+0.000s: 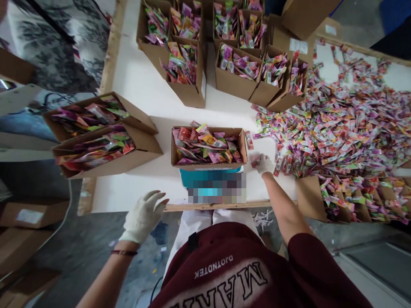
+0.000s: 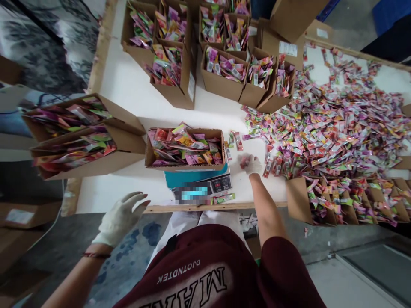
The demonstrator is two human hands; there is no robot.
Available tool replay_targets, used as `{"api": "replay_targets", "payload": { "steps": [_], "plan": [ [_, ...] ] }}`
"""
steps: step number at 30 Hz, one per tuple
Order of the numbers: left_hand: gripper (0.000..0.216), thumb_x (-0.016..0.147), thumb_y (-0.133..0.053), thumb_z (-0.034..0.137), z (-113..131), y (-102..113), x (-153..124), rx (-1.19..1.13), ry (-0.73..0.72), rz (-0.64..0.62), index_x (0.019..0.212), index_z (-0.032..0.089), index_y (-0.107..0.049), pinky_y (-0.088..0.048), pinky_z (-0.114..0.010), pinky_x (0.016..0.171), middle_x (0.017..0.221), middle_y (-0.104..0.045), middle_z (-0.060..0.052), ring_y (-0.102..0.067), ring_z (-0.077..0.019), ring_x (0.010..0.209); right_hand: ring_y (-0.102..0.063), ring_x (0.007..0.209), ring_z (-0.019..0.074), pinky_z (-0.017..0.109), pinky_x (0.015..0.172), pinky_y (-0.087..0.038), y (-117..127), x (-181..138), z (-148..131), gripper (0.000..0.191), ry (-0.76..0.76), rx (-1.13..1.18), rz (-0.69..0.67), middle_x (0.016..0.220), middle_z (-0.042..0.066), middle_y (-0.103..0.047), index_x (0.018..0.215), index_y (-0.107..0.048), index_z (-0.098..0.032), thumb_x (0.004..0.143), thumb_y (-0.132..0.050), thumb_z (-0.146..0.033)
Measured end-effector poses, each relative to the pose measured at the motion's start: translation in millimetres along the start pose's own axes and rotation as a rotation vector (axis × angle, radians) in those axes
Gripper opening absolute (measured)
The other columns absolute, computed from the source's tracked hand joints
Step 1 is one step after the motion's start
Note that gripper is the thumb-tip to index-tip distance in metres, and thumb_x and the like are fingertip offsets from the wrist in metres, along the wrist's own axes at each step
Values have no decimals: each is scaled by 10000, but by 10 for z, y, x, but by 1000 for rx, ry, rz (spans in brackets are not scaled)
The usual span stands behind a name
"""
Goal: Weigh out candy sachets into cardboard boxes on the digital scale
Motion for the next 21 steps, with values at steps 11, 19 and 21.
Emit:
{"api": "replay_targets", "payload": {
  "steps": [11,19,21],
  "plan": [
    [368,931,-514,496,267,229,79,-156,44,166,1046,203,-705,-563,-407,941,1211,-703,-124,-692,-270,1043,-577,773,174,242,666,-427,537,-104,277,204,-54,255,170,891,72,-658,1029,-593,-164,1002,-435,-291],
    [379,941,-481,502,577,225,340,-200,-55,182,1021,194,-687,-553,-430,991,1171,-706,-135,-683,-273,1078,-642,956,237,351,848,-507,2094,-582,-850,407,665,466,408,1090,88,-696,1200,-614,-200,912,-648,-486],
    [370,943,-488,500,564,217,309,-182,-84,181,1017,197,-686,-560,-425,977,1184,-705,-136,-688,-276,1074,-598,1176,274,399,986,-494,2081,-515,-884,575,724,478,411,1332,130,-623,1361,-544,-195,886,-689,-487]
  ]
}}
Point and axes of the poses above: each hand's wrist, its own x-axis towards the middle knuckle, its own y-axis out of the back of the hand, z = x × y, the point moved 1 cm from there along x, towards the middle knuckle
